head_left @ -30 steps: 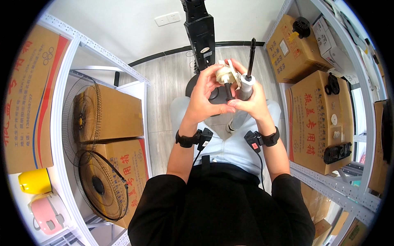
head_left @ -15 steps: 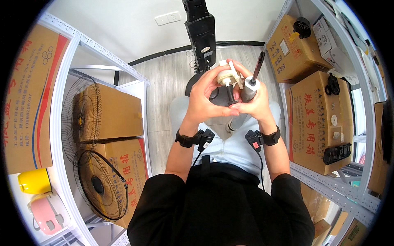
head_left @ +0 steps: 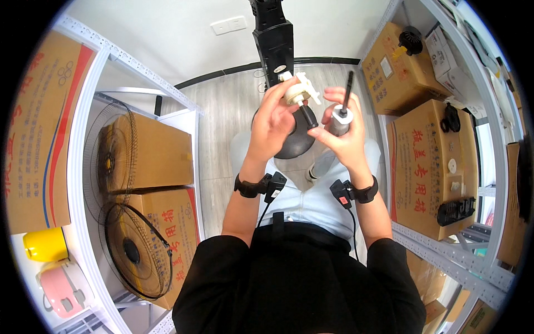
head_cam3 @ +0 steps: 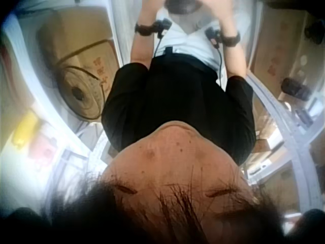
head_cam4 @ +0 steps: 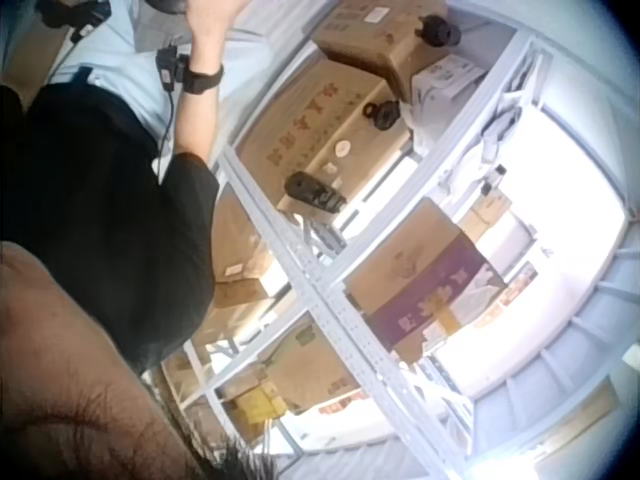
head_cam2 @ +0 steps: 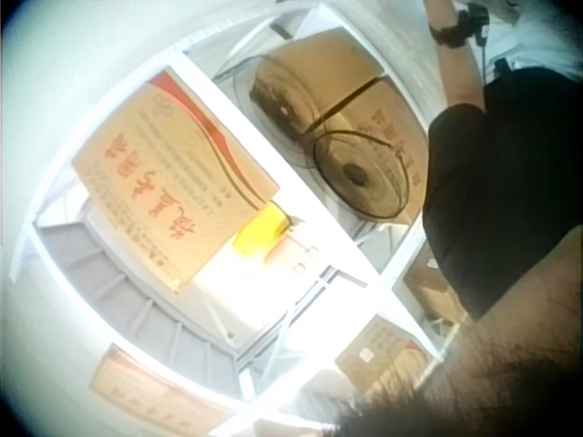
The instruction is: The person uses a screwdriver to tighten screws on a white plastic fan component. They then attach this component to a metal fan motor assembly and continue to secure it with screws.
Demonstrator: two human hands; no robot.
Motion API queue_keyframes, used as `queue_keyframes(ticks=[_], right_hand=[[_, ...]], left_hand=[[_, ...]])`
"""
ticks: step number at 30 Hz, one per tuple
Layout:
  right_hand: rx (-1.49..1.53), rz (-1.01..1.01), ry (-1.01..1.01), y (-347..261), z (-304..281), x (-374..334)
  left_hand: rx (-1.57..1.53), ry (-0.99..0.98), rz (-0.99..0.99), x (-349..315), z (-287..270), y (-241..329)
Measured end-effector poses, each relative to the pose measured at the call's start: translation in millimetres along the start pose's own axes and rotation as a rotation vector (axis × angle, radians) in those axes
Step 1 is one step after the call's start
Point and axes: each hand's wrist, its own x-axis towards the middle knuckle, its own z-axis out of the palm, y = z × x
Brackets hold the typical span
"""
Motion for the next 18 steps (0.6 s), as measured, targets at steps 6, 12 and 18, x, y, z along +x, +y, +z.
queue_keyframes(ticks=[6,12,18], right_hand=[[0.091,0.259,0.081,-12,12,-8],[-0.092,0.136,0.076,-14,14,-9],[0.059,0.381,0.064,-8,12,-10]], left_hand=[[0.002,0.214,-0.019,2,0,-2],[0.121,0.298,0.026,-2,7,-2],[0.115,0.266,0.05,-4,2,-5]])
